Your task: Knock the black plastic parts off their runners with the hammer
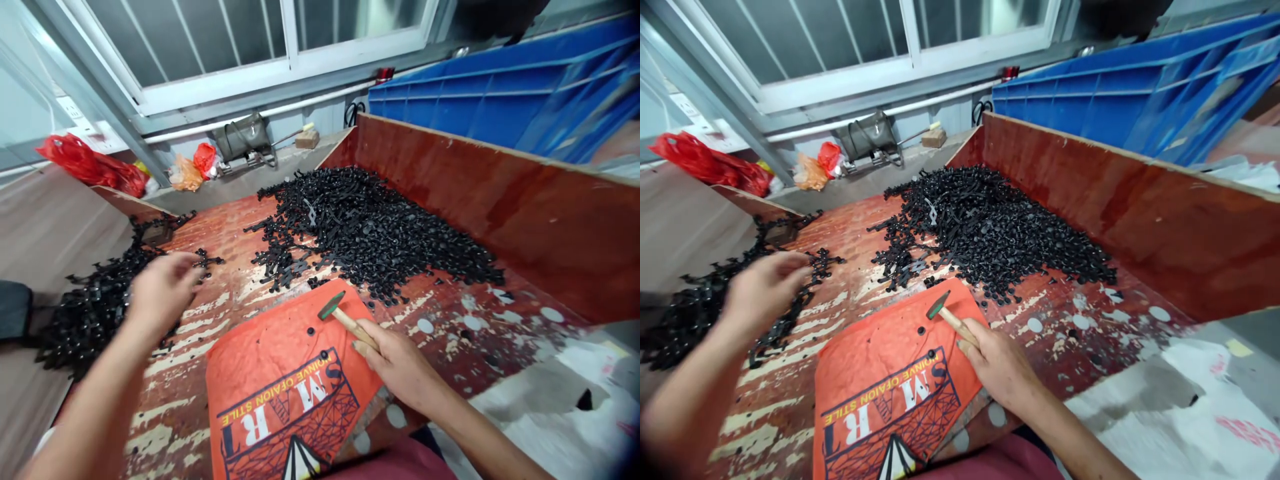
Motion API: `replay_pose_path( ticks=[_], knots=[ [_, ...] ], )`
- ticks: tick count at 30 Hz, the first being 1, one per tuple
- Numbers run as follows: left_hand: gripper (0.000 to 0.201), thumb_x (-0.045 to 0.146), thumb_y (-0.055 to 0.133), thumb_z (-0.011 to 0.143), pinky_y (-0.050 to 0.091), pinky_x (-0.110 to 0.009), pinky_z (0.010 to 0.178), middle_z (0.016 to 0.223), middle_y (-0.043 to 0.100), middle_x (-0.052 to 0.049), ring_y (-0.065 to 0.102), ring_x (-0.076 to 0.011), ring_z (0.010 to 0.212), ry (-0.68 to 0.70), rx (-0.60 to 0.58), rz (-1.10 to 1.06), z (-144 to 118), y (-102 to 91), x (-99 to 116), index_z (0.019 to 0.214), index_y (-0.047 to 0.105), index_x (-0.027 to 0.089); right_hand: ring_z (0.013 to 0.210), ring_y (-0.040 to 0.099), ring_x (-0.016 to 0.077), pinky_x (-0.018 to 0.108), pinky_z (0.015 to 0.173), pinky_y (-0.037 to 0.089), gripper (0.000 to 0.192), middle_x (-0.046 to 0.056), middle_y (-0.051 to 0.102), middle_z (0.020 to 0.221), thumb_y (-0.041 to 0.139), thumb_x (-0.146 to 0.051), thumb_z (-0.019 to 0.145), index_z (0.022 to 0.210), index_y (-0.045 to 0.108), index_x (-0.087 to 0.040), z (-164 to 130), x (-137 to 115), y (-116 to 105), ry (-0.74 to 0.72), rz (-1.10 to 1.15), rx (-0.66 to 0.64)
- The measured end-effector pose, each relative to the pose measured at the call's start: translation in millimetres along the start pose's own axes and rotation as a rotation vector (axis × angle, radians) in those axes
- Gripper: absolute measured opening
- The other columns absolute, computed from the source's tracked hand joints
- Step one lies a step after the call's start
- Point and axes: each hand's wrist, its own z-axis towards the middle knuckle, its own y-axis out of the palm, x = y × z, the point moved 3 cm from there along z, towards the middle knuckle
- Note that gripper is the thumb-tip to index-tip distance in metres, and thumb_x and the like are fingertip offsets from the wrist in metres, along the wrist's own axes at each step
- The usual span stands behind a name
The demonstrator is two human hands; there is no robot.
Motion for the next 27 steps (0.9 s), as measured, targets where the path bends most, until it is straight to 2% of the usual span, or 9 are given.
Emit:
replay_pose_path(
  ticks=[2,4,6,8,12,16,21,25,27],
  knots=[
    [0.027,0.028,0.054,0.084,0.048,-0.031,0.086,0.107,0.07,-0.008,0.064,-0.0221,0.096,0.217,-0.137,-0.054,4,48.5,56,0.105,0.069,0.019,0.068,0.058,0.0195,0.027,0.059,0.035,0.021,-0.001,0.061,0.074,0.042,-0.033,0.096,0.1,0.06,-0.024,1,1,1,-0.001,-0.009,-0.008],
    [0.033,0.017,0.055,0.081,0.045,-0.033,0.092,0.109,0.068,-0.01,0.06,-0.0245,0.104,0.348,-0.198,-0.043,10,86.0,103,0.111,0.069,0.02,0.067,0.058,0.019,0.027,0.058,0.033,0.017,-0.002,0.06,0.073,0.043,-0.032,0.096,0.093,0.057,-0.024,1,1,1,-0.009,-0.024,-0.013],
    [0.039,0.011,0.058,0.075,0.045,-0.033,0.09,0.103,0.066,-0.011,0.06,-0.0254,0.102,0.369,-0.264,-0.051,14,112.0,135,0.111,0.071,0.021,0.066,0.058,0.0189,0.027,0.058,0.032,0.016,-0.002,0.059,0.072,0.043,-0.03,0.096,0.088,0.054,-0.024,0,1,2,-0.008,-0.038,-0.009],
    [0.034,0.012,0.064,0.07,0.044,-0.034,0.087,0.098,0.065,-0.011,0.06,-0.0267,0.098,0.342,-0.277,-0.071,18,126.7,152,0.102,0.073,0.021,0.068,0.058,0.0192,0.027,0.059,0.033,0.014,-0.002,0.059,0.073,0.042,-0.029,0.096,0.088,0.053,-0.024,-1,1,2,-0.008,-0.034,-0.004],
    [0.006,0.016,0.067,0.069,0.043,-0.032,0.079,0.084,0.061,-0.007,0.059,-0.0235,0.087,0.262,-0.253,-0.194,24,136.8,152,0.074,0.068,0.019,0.066,0.058,0.0187,0.026,0.058,0.032,0.014,-0.003,0.058,0.071,0.043,-0.028,0.096,0.086,0.052,-0.024,-1,2,1,-0.019,-0.018,-0.001],
    [0.003,0.02,0.062,0.073,0.04,-0.024,0.066,0.072,0.056,0.0,0.055,-0.0149,0.069,0.154,-0.226,-0.426,30,130.2,127,0.073,0.059,0.019,0.065,0.058,0.0183,0.026,0.058,0.034,0.013,-0.003,0.059,0.07,0.046,-0.028,0.095,0.087,0.055,-0.024,0,3,1,-0.028,0.023,0.008],
    [0.023,0.04,0.06,0.078,0.037,-0.021,0.05,0.064,0.059,0.003,0.044,-0.0087,0.047,0.009,-0.3,-0.743,18,103.1,107,0.08,0.049,0.019,0.066,0.057,0.0184,0.026,0.06,0.038,0.015,-0.002,0.061,0.072,0.048,-0.029,0.094,0.092,0.062,-0.024,1,5,0,-0.045,0.141,0.03],
    [0.053,0.039,0.084,0.06,0.039,-0.017,0.05,0.067,0.063,0.003,0.054,-0.0089,0.053,-0.264,-0.541,-1.34,-24,86.3,113,0.1,0.054,0.019,0.062,0.052,0.0166,0.025,0.055,0.037,0.016,-0.003,0.055,0.068,0.051,-0.03,0.093,0.095,0.064,-0.023,4,9,-2,-0.038,0.259,0.039],
    [0.067,0.032,0.089,0.057,0.044,-0.017,0.057,0.065,0.061,0.004,0.059,-0.0093,0.059,-0.34,-0.607,-1.517,-49,82.4,122,0.113,0.055,0.018,0.059,0.048,0.0154,0.024,0.052,0.034,0.017,-0.004,0.05,0.065,0.051,-0.029,0.092,0.101,0.063,-0.022,6,7,-7,-0.018,0.33,0.049]
  ],
)
